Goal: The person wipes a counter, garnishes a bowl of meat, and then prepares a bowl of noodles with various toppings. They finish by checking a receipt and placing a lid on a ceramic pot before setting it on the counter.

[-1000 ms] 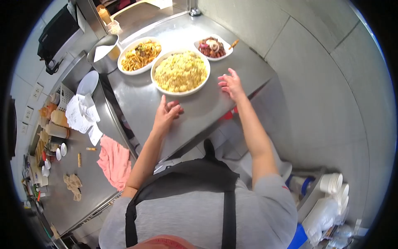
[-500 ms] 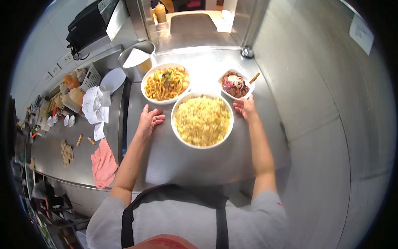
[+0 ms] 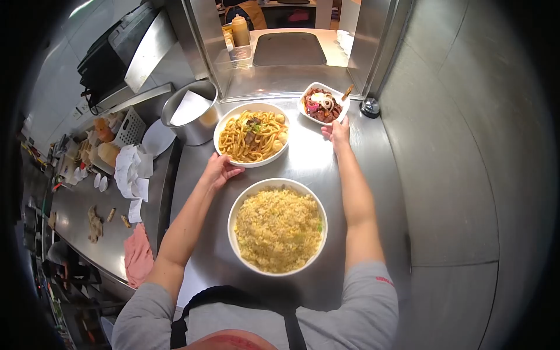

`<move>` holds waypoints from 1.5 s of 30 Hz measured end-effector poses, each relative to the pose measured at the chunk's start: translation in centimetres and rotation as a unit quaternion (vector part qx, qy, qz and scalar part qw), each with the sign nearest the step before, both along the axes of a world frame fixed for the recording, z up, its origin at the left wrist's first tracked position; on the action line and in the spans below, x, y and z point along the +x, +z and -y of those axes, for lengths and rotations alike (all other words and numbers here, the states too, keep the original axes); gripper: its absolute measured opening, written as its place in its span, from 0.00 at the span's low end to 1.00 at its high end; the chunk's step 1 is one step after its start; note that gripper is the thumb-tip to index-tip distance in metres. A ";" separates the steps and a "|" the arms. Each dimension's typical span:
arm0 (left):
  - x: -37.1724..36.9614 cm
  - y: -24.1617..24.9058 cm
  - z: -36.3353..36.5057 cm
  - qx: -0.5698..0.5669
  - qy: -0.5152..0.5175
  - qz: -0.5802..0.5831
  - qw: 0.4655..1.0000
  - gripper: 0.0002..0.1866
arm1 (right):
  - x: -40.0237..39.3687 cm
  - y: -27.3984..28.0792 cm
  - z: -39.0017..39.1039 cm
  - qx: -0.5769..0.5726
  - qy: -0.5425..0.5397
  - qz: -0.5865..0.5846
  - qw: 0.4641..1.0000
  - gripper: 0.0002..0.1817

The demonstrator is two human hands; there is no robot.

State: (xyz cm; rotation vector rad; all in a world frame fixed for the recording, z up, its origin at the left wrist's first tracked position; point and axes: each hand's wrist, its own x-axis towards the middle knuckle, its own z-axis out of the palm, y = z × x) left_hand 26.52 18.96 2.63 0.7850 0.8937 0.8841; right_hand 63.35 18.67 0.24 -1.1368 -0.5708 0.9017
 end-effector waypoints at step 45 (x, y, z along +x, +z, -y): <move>-8.1 4.2 16.1 0.017 -0.317 0.092 0.944 0.45 | -20.4 2.6 31.8 -0.130 0.219 -0.338 0.906 0.18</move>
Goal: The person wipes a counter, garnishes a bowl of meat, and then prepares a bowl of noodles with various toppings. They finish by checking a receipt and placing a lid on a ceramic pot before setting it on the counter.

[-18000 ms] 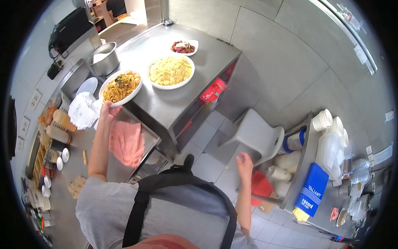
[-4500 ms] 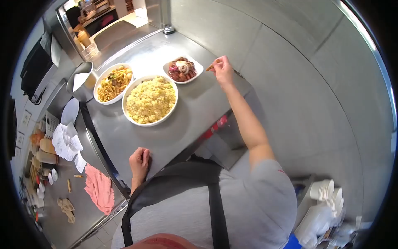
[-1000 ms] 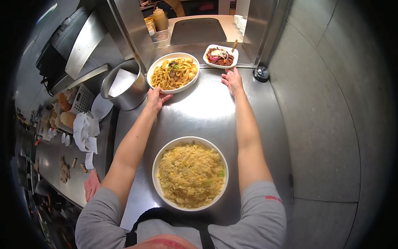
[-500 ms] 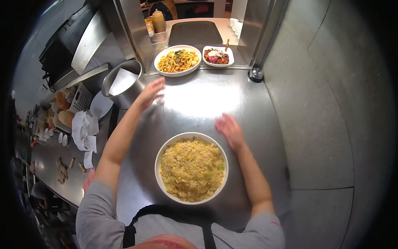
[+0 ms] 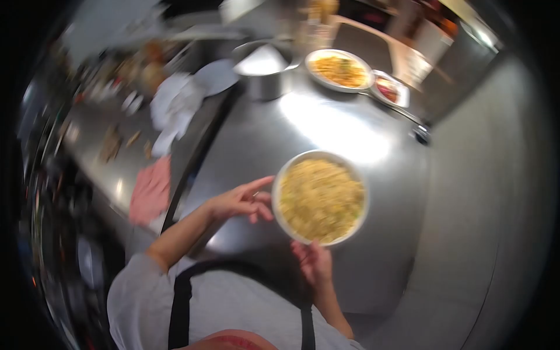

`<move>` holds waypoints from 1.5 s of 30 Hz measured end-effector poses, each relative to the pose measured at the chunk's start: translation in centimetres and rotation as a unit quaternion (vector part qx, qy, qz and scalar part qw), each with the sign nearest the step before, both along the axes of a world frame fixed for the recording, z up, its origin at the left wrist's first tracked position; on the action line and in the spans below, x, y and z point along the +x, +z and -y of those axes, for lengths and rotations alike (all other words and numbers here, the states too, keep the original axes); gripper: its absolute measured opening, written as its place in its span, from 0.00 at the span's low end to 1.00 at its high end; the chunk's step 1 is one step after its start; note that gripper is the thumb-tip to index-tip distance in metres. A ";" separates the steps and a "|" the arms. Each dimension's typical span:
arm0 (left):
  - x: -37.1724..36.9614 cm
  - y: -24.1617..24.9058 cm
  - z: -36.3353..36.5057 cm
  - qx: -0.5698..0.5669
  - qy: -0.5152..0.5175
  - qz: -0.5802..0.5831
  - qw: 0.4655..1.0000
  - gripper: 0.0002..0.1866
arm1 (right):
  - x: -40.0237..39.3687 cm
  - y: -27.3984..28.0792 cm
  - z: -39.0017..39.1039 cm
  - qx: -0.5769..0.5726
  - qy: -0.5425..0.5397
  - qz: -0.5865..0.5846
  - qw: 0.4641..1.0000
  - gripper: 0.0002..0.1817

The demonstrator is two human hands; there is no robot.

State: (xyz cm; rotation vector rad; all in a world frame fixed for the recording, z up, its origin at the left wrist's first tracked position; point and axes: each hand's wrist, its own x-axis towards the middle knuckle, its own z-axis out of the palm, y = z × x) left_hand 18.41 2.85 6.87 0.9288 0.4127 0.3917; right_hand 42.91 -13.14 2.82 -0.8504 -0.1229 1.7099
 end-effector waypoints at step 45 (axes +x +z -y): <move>-39.9 -6.7 -9.2 0.633 0.171 -0.462 0.598 0.29 | -22.7 -2.2 5.5 -0.024 -0.244 0.805 0.540 0.06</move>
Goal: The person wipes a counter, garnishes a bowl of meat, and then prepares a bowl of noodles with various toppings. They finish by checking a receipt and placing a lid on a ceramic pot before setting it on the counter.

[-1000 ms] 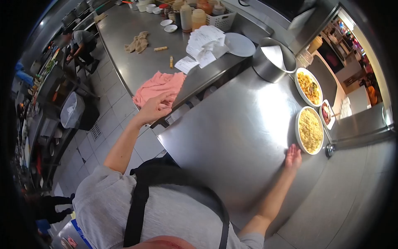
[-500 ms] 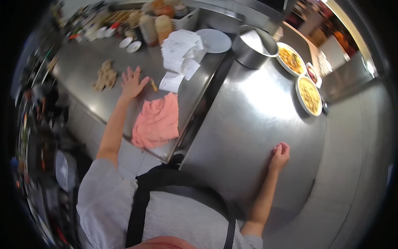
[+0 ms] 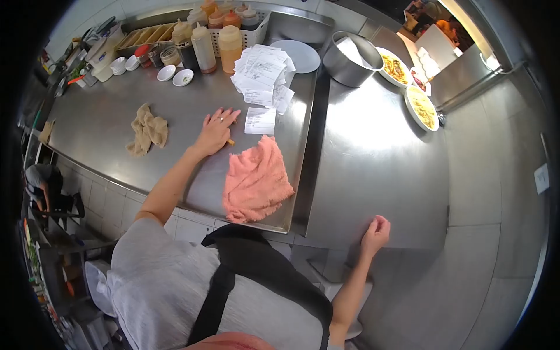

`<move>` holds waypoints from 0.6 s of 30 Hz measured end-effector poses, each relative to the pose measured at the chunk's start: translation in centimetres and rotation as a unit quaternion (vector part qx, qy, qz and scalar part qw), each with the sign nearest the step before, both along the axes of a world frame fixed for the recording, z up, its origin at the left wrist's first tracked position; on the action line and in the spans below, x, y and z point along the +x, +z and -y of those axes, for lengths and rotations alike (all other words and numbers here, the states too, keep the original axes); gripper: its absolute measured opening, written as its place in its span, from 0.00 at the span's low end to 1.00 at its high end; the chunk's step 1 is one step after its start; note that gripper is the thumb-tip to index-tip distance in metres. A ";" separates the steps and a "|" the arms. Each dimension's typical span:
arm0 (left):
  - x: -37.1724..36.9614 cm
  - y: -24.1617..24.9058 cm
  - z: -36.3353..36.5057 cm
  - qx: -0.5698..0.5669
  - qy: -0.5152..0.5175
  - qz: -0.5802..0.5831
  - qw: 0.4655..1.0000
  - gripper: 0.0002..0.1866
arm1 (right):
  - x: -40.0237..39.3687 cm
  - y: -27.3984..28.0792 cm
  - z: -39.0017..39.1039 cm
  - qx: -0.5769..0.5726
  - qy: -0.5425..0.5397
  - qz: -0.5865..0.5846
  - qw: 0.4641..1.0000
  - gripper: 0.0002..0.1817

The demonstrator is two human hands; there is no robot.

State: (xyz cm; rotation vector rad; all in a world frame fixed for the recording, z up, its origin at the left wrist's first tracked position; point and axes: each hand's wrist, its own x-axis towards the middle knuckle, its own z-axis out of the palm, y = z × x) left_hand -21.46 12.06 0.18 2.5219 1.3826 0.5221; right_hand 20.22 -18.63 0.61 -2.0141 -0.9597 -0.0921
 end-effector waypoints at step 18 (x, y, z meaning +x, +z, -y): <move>-0.5 5.1 -13.1 -0.002 -0.115 0.252 0.961 0.38 | -30.8 -24.1 34.1 -0.209 -0.310 -0.618 0.692 0.13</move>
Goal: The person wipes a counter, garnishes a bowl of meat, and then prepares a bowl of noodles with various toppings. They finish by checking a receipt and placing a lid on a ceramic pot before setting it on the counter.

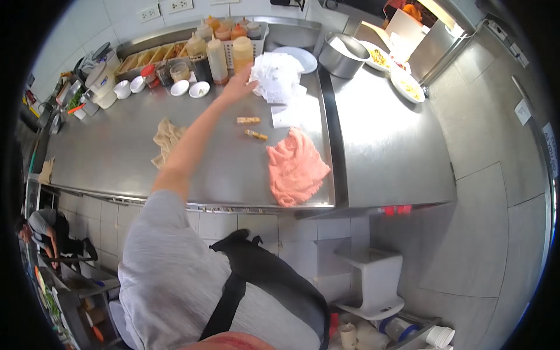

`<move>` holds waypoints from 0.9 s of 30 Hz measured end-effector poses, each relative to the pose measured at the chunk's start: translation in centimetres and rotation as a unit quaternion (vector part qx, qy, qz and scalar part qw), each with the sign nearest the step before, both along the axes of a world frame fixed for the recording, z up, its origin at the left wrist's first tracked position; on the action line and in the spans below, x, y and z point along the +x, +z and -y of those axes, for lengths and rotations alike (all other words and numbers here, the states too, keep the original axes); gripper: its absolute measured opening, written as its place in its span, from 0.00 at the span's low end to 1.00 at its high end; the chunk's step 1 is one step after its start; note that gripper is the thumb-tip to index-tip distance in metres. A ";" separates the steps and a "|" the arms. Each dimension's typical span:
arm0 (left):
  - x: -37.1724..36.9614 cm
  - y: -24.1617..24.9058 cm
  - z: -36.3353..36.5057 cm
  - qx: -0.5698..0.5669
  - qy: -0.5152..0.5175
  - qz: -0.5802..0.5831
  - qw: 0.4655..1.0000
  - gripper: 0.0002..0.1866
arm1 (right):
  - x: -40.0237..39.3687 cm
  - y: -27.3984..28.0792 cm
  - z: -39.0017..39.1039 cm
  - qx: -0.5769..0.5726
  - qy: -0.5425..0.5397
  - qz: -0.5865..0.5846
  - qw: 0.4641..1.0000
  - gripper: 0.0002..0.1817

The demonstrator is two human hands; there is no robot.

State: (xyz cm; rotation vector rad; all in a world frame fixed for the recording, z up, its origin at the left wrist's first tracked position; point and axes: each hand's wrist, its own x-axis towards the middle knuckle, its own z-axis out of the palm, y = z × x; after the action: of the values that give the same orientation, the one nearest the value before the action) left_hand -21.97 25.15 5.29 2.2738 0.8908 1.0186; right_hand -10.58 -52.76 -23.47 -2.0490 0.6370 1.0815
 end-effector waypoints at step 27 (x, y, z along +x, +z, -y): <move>-6.8 -1.7 10.7 0.118 -0.430 -0.069 0.893 0.10 | -12.4 5.7 -12.1 0.061 0.034 0.062 0.996 0.07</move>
State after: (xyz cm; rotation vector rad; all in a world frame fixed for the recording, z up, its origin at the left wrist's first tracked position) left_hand -28.77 14.46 3.57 2.5441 -0.2541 0.5650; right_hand -22.97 -40.68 -17.77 -2.0257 0.4310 0.9982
